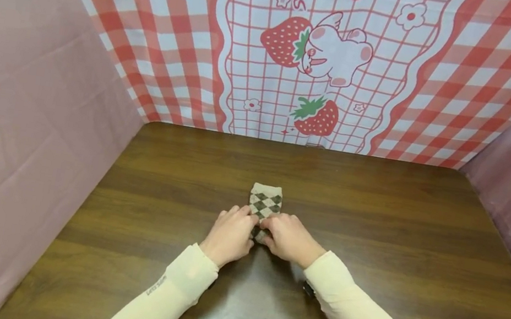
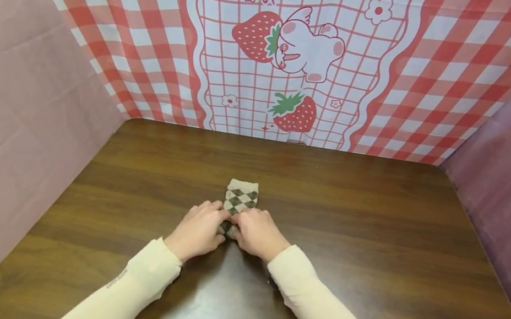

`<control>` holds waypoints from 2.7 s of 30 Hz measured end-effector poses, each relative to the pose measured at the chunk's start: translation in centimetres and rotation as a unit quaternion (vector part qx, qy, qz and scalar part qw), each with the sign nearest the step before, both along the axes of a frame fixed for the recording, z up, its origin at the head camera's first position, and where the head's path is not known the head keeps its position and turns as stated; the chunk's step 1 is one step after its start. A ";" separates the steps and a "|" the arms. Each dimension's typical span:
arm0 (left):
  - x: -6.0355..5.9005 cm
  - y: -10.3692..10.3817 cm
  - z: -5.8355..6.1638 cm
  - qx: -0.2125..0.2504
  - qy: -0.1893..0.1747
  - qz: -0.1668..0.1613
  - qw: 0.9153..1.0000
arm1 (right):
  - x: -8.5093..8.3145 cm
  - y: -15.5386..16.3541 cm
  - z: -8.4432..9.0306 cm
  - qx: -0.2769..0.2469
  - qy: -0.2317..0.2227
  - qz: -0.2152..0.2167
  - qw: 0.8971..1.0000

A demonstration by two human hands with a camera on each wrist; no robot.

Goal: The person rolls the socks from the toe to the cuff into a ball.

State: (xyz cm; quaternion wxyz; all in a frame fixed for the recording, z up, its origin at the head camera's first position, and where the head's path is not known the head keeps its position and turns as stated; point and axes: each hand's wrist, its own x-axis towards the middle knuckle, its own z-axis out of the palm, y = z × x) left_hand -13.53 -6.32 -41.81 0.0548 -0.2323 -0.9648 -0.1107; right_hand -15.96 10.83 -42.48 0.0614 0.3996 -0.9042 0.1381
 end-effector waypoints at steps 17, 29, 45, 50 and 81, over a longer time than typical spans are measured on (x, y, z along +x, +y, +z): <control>-1.1 0.1 -0.8 0.052 0.014 0.003 0.999 | 1.2 -0.6 0.4 0.029 0.017 -0.085 0.996; -1.7 -0.2 -0.2 0.066 -0.055 0.017 0.996 | 2.2 -1.0 0.1 0.006 0.076 -0.109 0.991; -1.2 -0.6 -0.6 0.042 -0.023 0.037 0.998 | 1.6 -1.7 -0.7 0.059 0.061 -0.102 0.991; -0.9 -0.1 -0.4 0.020 0.027 0.059 0.998 | 1.2 -1.7 -0.5 0.075 0.063 -0.116 0.988; -1.4 0.2 -0.6 0.043 0.007 0.071 0.997 | 1.0 -1.2 -0.5 0.045 0.065 -0.111 0.991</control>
